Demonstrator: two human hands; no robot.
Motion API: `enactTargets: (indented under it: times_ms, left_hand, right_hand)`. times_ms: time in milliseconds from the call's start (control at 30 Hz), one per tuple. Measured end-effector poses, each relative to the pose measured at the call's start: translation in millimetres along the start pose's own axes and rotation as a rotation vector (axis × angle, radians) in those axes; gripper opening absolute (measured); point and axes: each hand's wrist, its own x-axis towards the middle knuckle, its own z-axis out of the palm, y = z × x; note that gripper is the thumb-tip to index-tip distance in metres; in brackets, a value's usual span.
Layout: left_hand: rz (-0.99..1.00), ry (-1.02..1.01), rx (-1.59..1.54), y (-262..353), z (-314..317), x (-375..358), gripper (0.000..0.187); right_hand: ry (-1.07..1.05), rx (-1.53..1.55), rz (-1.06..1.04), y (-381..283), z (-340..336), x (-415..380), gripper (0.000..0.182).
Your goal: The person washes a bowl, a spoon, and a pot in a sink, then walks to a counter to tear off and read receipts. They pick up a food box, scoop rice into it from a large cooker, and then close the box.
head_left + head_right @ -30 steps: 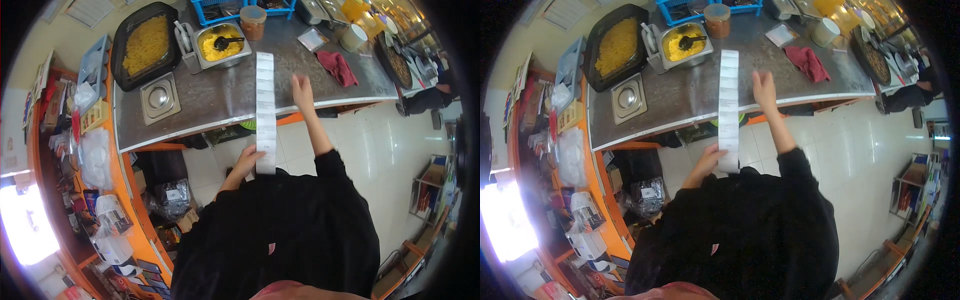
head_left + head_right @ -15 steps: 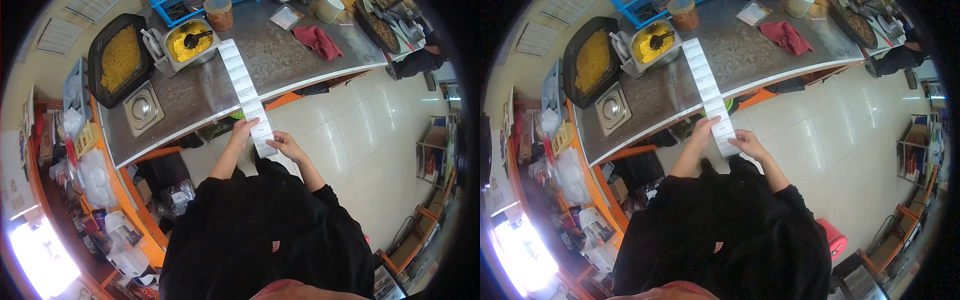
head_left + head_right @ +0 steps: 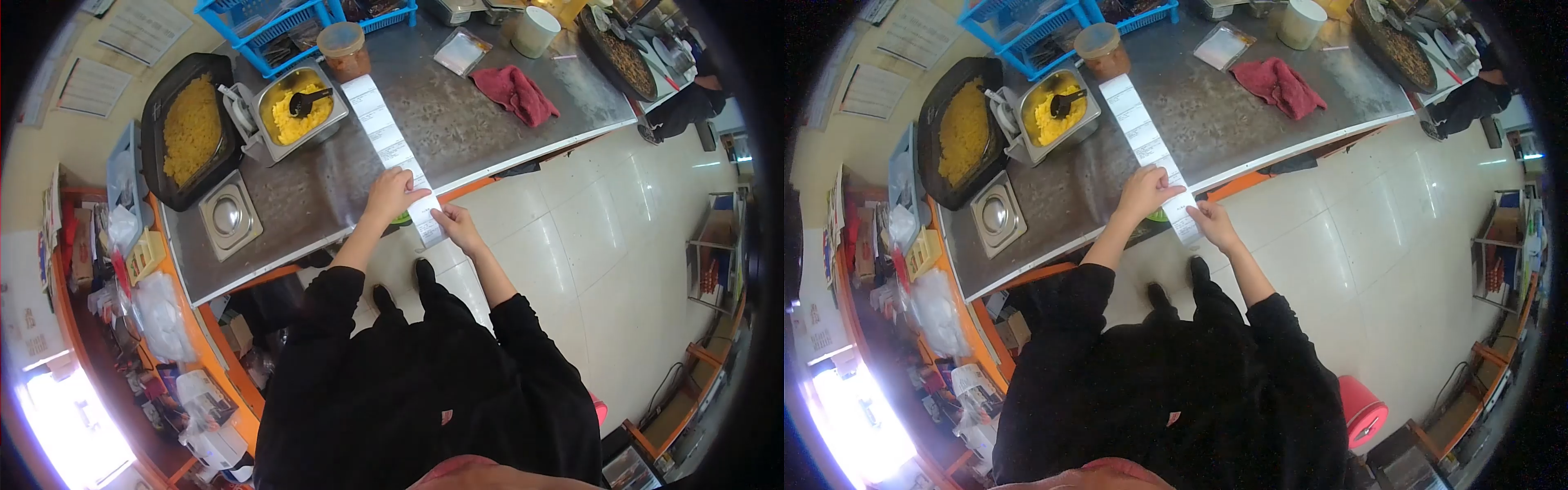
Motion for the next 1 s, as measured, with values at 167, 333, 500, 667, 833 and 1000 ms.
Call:
enactTargets:
  times_ms: [167,333,500,667,833,1000]
  left_hand:
    - [-0.184,-0.090,0.075,7,2,13,0.045]
    - [-0.144,-0.065,0.094,4,5,12,0.049]
    - [-0.156,-0.033,0.071,8,4,13,0.048]
    - [-0.091,0.129,0.018,14,-1,5,0.047]
    - [-0.120,0.390,0.093,4,-26,42,0.024]
    - [-0.210,0.341,0.306,-41,-19,110,0.063]
  right_hand:
    - [-0.020,0.129,0.015,-2,-6,5,0.021]
    - [-0.056,0.423,0.012,26,14,8,0.021]
    - [-0.110,0.372,0.194,83,37,-22,0.021]
    - [-0.138,-0.167,0.013,-37,-32,-41,0.022]
    - [0.039,-0.237,-0.320,-127,-68,64,0.020]
    - [0.246,0.040,-0.390,-147,-13,219,0.031]
